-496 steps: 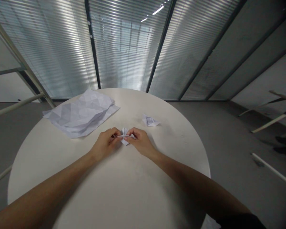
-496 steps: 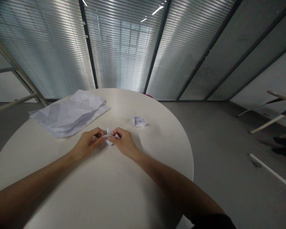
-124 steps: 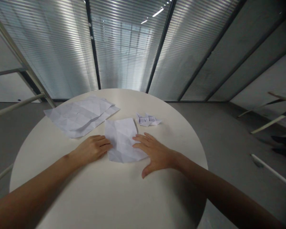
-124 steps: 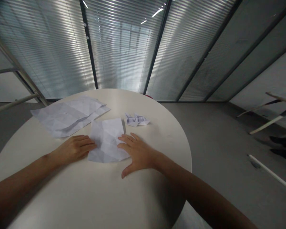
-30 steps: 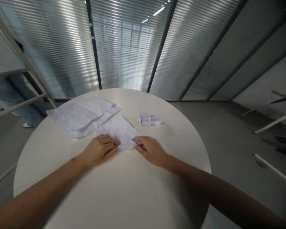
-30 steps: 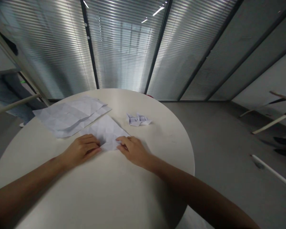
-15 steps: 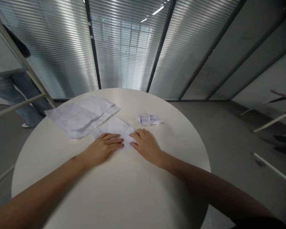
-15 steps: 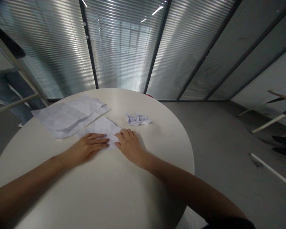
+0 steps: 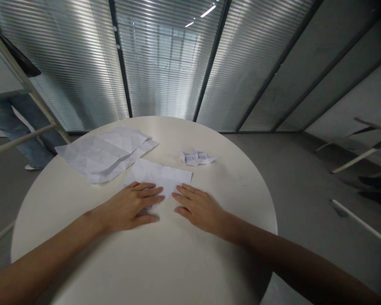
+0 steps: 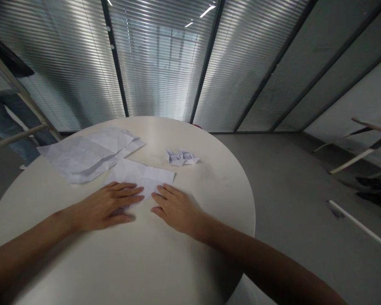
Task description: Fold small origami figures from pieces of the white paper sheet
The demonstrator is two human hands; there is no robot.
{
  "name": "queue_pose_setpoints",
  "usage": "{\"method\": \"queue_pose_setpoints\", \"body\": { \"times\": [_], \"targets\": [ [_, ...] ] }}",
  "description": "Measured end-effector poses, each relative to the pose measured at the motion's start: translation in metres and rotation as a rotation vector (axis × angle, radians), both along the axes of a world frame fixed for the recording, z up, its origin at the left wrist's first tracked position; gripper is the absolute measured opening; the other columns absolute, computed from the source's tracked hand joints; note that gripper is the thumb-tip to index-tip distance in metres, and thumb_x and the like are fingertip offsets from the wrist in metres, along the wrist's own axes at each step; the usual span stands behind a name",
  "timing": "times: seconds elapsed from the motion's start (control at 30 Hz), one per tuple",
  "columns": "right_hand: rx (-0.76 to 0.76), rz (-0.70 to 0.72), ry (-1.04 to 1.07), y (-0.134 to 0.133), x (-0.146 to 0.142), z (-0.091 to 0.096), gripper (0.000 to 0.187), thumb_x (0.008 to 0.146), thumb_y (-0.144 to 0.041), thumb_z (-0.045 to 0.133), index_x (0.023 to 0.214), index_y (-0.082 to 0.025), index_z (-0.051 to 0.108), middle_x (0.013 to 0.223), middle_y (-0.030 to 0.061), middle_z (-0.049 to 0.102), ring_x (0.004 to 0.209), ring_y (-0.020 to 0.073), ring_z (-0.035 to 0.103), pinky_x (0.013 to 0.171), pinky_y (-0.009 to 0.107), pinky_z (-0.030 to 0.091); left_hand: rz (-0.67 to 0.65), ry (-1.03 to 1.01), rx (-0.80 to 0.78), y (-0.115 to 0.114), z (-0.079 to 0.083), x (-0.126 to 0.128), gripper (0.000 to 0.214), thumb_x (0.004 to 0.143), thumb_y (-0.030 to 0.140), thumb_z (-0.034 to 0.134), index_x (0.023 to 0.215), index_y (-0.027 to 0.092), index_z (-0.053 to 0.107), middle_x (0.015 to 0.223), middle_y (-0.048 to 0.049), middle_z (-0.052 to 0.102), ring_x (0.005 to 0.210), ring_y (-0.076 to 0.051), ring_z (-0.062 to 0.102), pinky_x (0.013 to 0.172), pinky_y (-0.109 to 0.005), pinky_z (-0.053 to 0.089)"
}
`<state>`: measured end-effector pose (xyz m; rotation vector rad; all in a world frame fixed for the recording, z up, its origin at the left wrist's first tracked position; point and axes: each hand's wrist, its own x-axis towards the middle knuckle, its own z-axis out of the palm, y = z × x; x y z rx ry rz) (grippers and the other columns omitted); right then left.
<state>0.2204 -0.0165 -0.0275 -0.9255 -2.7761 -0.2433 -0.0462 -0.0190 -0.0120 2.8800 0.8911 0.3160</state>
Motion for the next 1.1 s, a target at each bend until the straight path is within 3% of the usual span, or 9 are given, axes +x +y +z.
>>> {"method": "queue_pose_setpoints", "body": {
  "times": [0.23, 0.5, 0.63, 0.8, 0.97, 1.1],
  "targets": [
    [-0.052, -0.189, 0.023, 0.014, 0.013, 0.000, 0.063, 0.089, -0.056, 0.043, 0.124, -0.005, 0.056, 0.129, 0.0196, 0.055, 0.123, 0.0287, 0.050, 0.104, 0.040, 0.041, -0.082, -0.015, -0.073, -0.017, 0.008, 0.011, 0.059, 0.084, 0.052, 0.055, 0.137, 0.030, 0.042, 0.146, -0.0098, 0.037, 0.132, -0.034, 0.037, 0.103, -0.052, 0.034],
    [-0.092, -0.310, 0.021, 0.024, 0.001, 0.009, 0.068, 0.084, -0.061, 0.048, 0.117, -0.002, 0.059, 0.123, 0.0244, 0.058, 0.118, 0.0314, 0.053, 0.100, 0.042, 0.042, -0.129, -0.052, -0.194, -0.022, 0.014, 0.013, 0.065, 0.080, 0.044, 0.062, 0.139, 0.030, 0.039, 0.146, -0.0061, 0.038, 0.135, -0.030, 0.033, 0.106, -0.048, 0.033],
    [-0.055, -0.219, 0.071, 0.026, -0.004, 0.005, 0.072, 0.079, -0.062, 0.055, 0.122, -0.006, 0.055, 0.129, 0.0215, 0.054, 0.121, 0.0306, 0.049, 0.103, 0.043, 0.040, -0.095, -0.089, -0.230, -0.019, 0.010, 0.008, 0.066, 0.077, 0.021, 0.059, 0.139, 0.027, 0.037, 0.146, -0.0069, 0.038, 0.133, -0.025, 0.038, 0.107, -0.046, 0.034],
    [-0.085, 0.014, 0.096, 0.030, -0.001, 0.001, 0.044, 0.088, -0.045, 0.053, 0.120, -0.014, 0.059, 0.127, 0.0131, 0.058, 0.121, 0.0238, 0.050, 0.103, 0.039, 0.041, -0.020, -0.129, -0.209, -0.015, 0.006, 0.001, 0.071, 0.067, 0.009, 0.055, 0.135, 0.024, 0.040, 0.142, -0.0074, 0.044, 0.127, -0.023, 0.045, 0.106, -0.041, 0.039],
    [-0.130, 0.072, 0.110, 0.030, 0.000, 0.000, 0.031, 0.091, -0.035, 0.051, 0.115, -0.020, 0.063, 0.126, 0.0083, 0.060, 0.121, 0.0223, 0.050, 0.105, 0.043, 0.037, 0.149, -0.220, -0.144, -0.001, 0.001, -0.006, 0.043, 0.076, 0.014, 0.052, 0.119, 0.023, 0.054, 0.111, -0.0034, 0.066, 0.095, -0.018, 0.065, 0.084, -0.028, 0.051],
    [-0.114, 0.071, 0.118, 0.025, -0.002, 0.000, 0.035, 0.089, -0.041, 0.053, 0.114, -0.020, 0.063, 0.124, 0.0092, 0.061, 0.121, 0.0253, 0.051, 0.104, 0.046, 0.037, 0.318, -0.249, 0.047, 0.011, -0.009, -0.003, 0.035, 0.087, 0.031, 0.052, 0.120, 0.020, 0.053, 0.103, -0.0061, 0.067, 0.085, -0.018, 0.064, 0.081, -0.032, 0.050]
  ]
}}
